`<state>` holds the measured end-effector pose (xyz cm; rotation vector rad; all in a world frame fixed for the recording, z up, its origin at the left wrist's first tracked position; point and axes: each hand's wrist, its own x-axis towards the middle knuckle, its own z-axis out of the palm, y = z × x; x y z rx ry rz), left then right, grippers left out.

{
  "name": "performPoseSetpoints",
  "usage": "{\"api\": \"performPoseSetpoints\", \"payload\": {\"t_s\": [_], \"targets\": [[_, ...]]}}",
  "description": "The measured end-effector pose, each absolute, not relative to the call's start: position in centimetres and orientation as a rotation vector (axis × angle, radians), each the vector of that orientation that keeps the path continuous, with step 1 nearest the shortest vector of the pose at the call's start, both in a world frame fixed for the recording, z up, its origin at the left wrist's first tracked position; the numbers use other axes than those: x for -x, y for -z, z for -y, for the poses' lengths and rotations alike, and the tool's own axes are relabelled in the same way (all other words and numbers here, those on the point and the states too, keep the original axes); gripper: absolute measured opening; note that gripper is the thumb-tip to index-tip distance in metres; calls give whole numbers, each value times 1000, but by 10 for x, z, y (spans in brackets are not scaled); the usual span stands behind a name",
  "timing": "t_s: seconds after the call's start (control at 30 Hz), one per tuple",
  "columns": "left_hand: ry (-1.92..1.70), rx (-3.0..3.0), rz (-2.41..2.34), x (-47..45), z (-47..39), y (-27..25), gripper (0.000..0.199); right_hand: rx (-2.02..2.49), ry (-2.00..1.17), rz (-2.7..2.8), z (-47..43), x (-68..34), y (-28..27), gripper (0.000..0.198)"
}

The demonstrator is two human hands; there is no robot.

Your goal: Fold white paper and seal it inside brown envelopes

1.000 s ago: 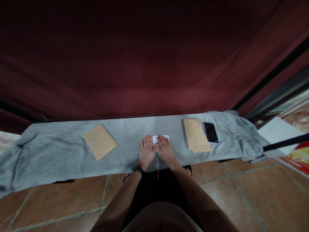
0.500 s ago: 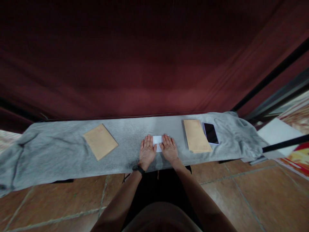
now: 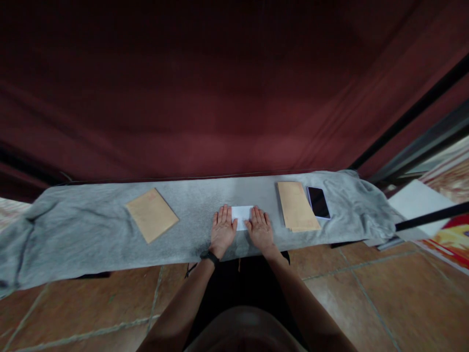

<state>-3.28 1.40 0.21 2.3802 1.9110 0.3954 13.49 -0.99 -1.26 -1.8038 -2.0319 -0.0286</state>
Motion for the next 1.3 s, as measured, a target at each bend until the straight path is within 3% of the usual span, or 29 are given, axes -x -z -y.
{"api": "performPoseSetpoints", "payload": {"t_s": [0.47, 0.87, 1.3], "targets": [[-387, -2522, -1942, 35, -11, -4, 57, 1847, 117, 2042, 16, -137, 13, 58], [-338, -2702, -1540, 19, -4, -10, 50, 1852, 42, 2013, 18, -138, 5, 51], [-251, -2670, -1479, -6, -14, -4, 53, 1864, -26, 2032, 17, -141, 4, 49]]}}
